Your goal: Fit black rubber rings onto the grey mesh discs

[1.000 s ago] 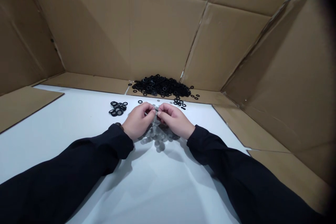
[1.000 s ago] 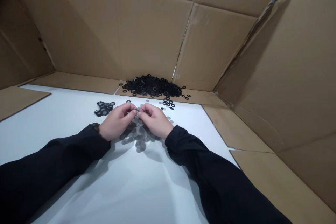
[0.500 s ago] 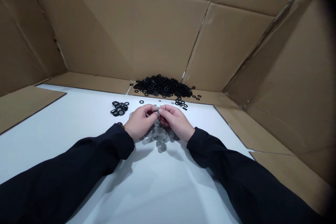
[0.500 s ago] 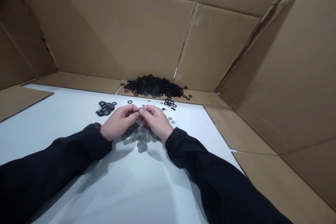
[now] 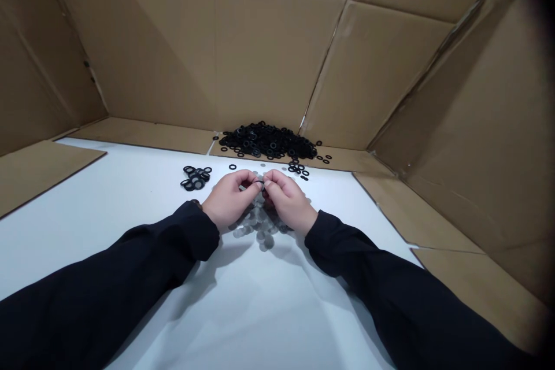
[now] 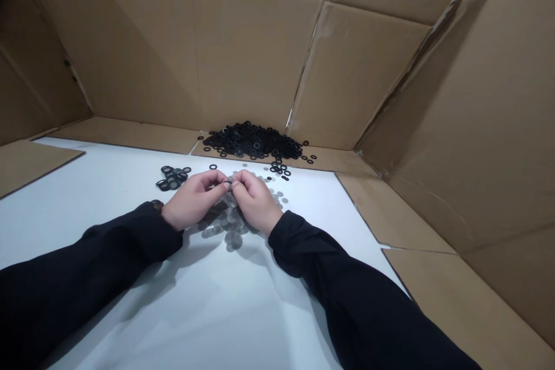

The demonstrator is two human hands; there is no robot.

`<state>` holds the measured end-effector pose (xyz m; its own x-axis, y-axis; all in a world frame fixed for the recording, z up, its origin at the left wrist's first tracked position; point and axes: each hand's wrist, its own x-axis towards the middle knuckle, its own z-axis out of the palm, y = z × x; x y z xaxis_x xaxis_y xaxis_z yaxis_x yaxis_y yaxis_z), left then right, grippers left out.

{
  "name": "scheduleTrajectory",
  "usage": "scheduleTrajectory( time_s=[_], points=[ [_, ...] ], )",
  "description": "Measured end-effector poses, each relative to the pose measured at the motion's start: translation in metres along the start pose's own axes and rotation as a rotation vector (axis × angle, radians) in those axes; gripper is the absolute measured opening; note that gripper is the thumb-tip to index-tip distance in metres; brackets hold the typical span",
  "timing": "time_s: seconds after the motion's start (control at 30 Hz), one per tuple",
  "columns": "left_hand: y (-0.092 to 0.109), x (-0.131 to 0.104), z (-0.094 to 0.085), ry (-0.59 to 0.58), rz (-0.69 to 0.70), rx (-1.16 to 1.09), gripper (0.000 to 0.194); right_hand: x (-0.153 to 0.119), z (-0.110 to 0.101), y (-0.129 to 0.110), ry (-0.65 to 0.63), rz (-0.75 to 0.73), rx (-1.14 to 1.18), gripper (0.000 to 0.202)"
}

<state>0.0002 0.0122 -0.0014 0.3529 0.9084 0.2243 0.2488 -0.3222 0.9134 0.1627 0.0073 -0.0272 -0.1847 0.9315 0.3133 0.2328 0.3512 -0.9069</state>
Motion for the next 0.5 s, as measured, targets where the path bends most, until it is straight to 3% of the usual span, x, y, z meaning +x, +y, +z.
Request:
scheduleTrajectory(
  time_s=[0.3, 0.5],
  points=[
    [-0.0001, -0.0009, 0.0028, -0.020, -0.026, -0.013, 0.019, -0.0005, -0.0022, -0.0055, 0.016, -0.088, -0.150, 0.017],
    [-0.0036, -0.0012, 0.0020, -0.009, -0.019, -0.062, 0.020, -0.0008, -0.0029, -0.0039, -0.006, -0.056, -0.136, 0.018]
  ],
)
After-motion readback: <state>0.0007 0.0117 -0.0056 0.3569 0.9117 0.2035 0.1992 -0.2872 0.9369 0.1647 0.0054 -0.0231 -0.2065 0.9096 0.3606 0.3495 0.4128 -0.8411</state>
